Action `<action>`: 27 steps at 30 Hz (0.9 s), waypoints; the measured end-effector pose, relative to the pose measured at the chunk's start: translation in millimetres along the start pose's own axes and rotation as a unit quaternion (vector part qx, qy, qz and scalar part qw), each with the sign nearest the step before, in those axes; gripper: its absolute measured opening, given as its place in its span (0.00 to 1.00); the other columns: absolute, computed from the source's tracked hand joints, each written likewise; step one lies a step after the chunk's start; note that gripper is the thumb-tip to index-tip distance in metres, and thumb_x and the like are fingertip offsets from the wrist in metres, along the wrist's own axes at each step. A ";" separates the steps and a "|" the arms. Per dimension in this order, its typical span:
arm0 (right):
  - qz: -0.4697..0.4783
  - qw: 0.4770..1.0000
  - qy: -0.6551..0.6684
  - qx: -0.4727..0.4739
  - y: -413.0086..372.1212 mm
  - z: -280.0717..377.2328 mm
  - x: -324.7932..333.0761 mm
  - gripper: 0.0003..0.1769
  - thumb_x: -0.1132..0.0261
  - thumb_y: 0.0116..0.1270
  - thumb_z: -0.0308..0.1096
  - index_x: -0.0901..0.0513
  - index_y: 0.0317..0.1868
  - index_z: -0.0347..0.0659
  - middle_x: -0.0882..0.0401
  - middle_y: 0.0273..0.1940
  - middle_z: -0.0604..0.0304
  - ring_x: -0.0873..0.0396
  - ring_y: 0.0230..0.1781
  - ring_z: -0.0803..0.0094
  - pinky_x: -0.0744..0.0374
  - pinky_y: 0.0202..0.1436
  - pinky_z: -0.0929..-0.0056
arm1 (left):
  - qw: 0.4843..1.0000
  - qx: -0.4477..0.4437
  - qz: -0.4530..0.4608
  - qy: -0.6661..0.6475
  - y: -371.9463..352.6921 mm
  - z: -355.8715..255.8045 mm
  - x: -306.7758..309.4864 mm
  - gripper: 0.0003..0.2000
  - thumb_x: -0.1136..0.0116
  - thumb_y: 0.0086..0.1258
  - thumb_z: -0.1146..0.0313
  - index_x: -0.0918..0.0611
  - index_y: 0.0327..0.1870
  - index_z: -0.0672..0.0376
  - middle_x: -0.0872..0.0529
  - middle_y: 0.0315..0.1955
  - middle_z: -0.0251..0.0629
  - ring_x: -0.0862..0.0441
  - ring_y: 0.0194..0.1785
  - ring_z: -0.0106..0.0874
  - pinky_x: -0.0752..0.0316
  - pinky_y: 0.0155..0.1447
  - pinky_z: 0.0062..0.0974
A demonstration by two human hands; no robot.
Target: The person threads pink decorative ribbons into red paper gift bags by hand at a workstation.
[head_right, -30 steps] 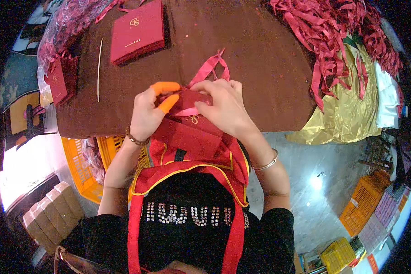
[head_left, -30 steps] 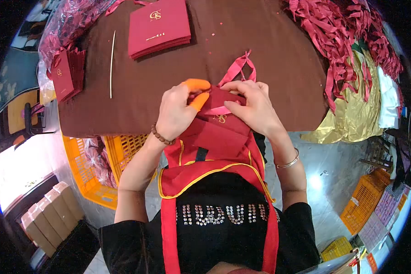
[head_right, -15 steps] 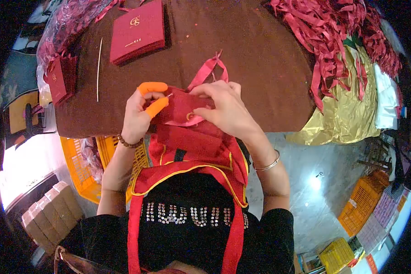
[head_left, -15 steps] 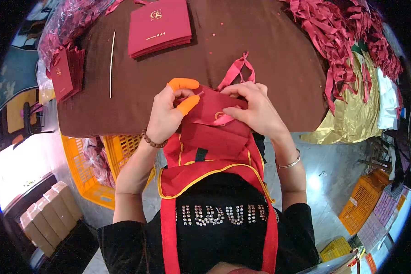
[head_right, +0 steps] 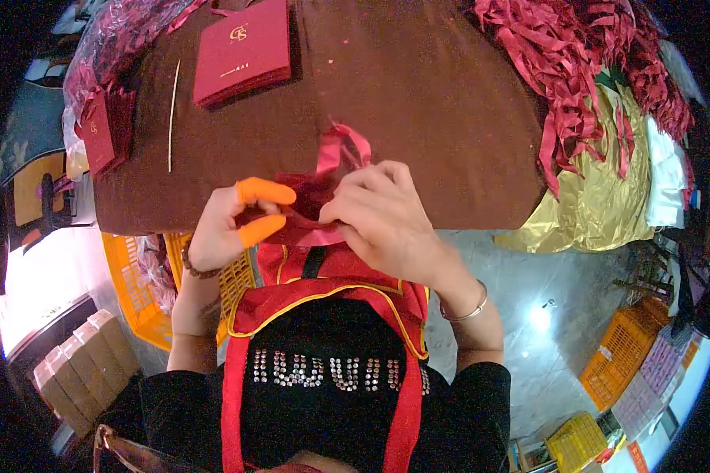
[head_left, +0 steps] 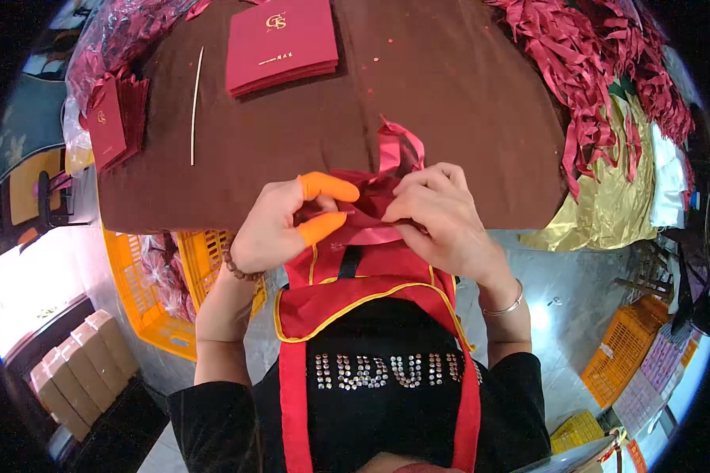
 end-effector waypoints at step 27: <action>0.018 0.889 0.337 -0.309 -4.1 -48.4 -21.8 0.07 0.36 0.62 0.24 0.24 0.39 0.34 0.23 0.35 0.67 0.26 0.38 0.84 0.27 0.44 0.83 | 0.994 0.008 -0.111 0.008 22.1 21.9 -5.1 0.11 0.40 0.62 0.78 0.21 0.46 0.64 0.17 0.35 0.32 0.22 0.41 0.20 0.27 0.47 0.18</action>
Point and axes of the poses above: each hand's wrist, its own y-axis towards the middle knuckle, its own x-axis out of the back of the hand, z = x × y, the point moved 5 cm from there along y, towards the middle knuckle
